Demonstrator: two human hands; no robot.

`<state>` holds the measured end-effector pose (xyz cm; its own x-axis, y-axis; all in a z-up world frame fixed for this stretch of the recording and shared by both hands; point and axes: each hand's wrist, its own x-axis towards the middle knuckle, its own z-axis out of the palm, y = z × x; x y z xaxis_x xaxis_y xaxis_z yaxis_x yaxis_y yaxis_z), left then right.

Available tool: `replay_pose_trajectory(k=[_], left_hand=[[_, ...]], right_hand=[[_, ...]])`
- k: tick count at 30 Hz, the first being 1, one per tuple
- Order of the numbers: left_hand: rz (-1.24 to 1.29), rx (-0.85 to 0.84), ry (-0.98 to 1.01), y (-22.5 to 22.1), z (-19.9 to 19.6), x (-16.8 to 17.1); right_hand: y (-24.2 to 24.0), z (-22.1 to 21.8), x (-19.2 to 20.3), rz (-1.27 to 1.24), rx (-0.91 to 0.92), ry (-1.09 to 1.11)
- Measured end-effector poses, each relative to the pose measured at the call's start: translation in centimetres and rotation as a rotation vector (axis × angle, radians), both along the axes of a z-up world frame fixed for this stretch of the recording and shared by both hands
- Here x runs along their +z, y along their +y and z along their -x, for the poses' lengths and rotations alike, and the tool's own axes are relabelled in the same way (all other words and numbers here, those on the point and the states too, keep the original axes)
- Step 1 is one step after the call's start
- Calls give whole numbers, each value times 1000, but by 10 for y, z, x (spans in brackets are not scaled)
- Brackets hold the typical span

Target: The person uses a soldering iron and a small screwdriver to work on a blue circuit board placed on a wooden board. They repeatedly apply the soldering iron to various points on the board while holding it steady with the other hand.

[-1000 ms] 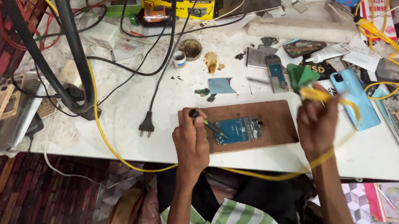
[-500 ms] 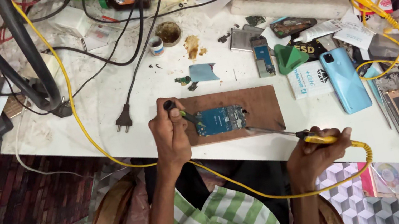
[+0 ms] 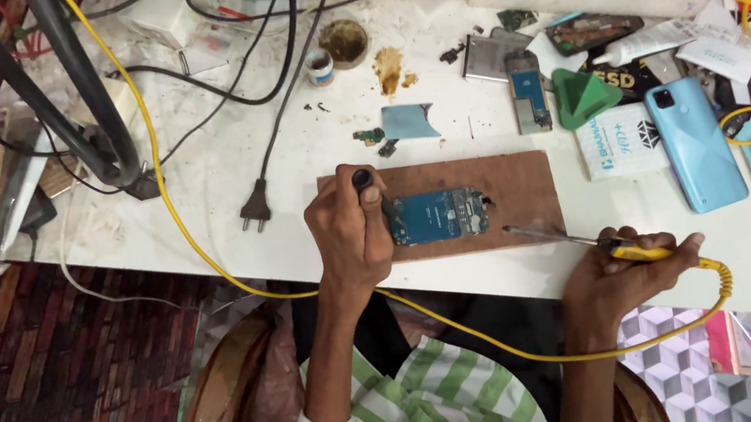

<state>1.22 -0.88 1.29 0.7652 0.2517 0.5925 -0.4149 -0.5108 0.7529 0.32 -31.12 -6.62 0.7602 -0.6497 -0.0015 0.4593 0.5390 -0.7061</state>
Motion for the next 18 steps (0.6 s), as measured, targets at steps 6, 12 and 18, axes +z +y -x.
replay_pose_trajectory(k=[6,12,18], left_hand=[[-67,-17,-77,-5,1,-3],[-84,6,-51,-5,0,-8],[-112,-4,-70,-4,3,-13]], right_hand=[[2,-2,-3,44,-76,1],[7,-3,2,69,-102,56],[11,-1,5,62,-70,50]])
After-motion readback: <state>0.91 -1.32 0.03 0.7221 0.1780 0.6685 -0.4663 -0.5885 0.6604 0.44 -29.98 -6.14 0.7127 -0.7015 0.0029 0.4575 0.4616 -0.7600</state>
